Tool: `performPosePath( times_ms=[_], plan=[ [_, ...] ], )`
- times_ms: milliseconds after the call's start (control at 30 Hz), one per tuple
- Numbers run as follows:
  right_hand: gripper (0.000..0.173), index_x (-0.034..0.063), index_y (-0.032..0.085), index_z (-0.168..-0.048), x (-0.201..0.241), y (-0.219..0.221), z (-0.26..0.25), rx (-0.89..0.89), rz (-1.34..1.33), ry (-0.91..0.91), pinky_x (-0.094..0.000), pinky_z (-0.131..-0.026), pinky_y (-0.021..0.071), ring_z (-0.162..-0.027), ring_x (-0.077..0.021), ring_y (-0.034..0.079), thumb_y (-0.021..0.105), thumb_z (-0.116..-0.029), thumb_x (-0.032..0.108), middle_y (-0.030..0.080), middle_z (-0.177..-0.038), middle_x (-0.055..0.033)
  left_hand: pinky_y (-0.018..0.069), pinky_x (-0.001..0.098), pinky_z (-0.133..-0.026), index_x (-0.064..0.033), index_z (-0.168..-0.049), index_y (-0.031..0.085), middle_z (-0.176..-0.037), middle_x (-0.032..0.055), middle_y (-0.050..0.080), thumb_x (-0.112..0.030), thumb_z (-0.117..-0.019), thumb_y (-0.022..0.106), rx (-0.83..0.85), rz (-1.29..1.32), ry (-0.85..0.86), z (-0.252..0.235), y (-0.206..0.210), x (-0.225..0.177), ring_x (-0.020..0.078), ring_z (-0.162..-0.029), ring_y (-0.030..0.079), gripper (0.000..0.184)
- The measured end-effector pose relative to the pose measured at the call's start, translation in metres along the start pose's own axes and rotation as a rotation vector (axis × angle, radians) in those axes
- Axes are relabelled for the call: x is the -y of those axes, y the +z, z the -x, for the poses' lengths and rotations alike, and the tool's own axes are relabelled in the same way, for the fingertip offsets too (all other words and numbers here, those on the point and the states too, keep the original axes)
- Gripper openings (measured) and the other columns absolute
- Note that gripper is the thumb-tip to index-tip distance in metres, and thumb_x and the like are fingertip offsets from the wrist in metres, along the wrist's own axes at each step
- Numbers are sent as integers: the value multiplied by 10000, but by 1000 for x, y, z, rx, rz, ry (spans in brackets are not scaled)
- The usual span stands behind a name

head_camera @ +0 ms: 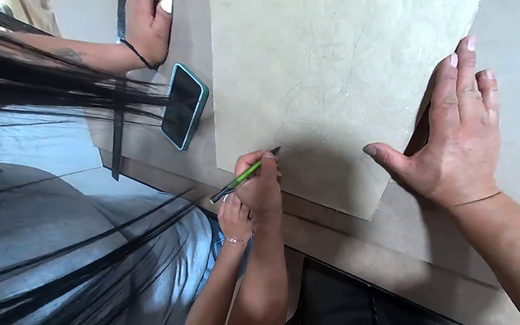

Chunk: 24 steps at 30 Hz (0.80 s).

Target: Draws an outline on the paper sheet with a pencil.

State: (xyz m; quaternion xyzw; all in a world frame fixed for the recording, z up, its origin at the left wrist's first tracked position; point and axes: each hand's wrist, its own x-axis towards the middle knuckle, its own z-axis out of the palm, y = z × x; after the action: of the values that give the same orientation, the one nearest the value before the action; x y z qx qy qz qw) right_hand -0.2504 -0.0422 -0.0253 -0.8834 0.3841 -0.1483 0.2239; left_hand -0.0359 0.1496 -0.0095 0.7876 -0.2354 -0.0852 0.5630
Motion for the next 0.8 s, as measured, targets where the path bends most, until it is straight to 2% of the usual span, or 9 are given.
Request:
performPosePath(
  times_ms=[100, 300, 433, 600, 667, 800],
  plan=[
    [1271, -39, 214, -1609, 0, 0, -3, 1, 19, -1, -539, -1274, 162, -1535, -368, 298, 516, -790, 885, 220, -1674, -246, 576, 265, -526, 9, -999, 668, -772, 77, 717, -31, -965, 645, -70, 14, -12, -8, 3, -2, 138, -613, 679, 57],
    [1269, -34, 222, -1609, 1, 0, -2, -1, 19, 9, -537, -1274, 169, -1531, -371, 306, 520, -787, 886, 220, -1675, -244, 570, 277, -508, 16, -972, 661, -751, 96, 718, -51, -970, 628, -16, 95, -54, -28, 27, -14, 155, -602, 686, 75],
    [1268, -31, 211, -1613, 1, 2, -1, -4, 18, 8, -546, -1270, 174, -1529, -372, 312, 527, -790, 879, 221, -1677, -234, 594, 322, -554, 28, -970, 640, -753, 115, 712, -54, -984, 616, 92, 194, -38, -67, 50, -18, 187, -625, 693, 86],
    [1259, -39, 211, -1609, 0, 1, -2, 4, 11, -3, -545, -1268, 168, -1531, -374, 304, 527, -798, 870, 220, -1671, -256, 553, 297, -489, 43, -928, 642, -708, 111, 686, 8, -960, 613, 330, 250, 74, -91, 80, -33, 176, -581, 664, 56],
    [1263, -36, 209, -1611, 0, 1, -1, 0, 12, -1, -545, -1269, 166, -1532, -367, 305, 529, -795, 872, 222, -1673, -249, 541, 291, -486, 35, -918, 652, -702, 93, 671, 12, -947, 622, 346, 214, 90, -87, 76, -32, 164, -573, 647, 48],
    [1274, -34, 207, -1613, 0, 2, -2, -11, 12, 7, -547, -1269, 171, -1531, -369, 306, 530, -787, 880, 220, -1675, -243, 535, 289, -495, 2, -924, 647, -717, 73, 682, -27, -949, 588, 213, 111, 50, -78, 46, -19, 152, -576, 643, 70]
  ],
)
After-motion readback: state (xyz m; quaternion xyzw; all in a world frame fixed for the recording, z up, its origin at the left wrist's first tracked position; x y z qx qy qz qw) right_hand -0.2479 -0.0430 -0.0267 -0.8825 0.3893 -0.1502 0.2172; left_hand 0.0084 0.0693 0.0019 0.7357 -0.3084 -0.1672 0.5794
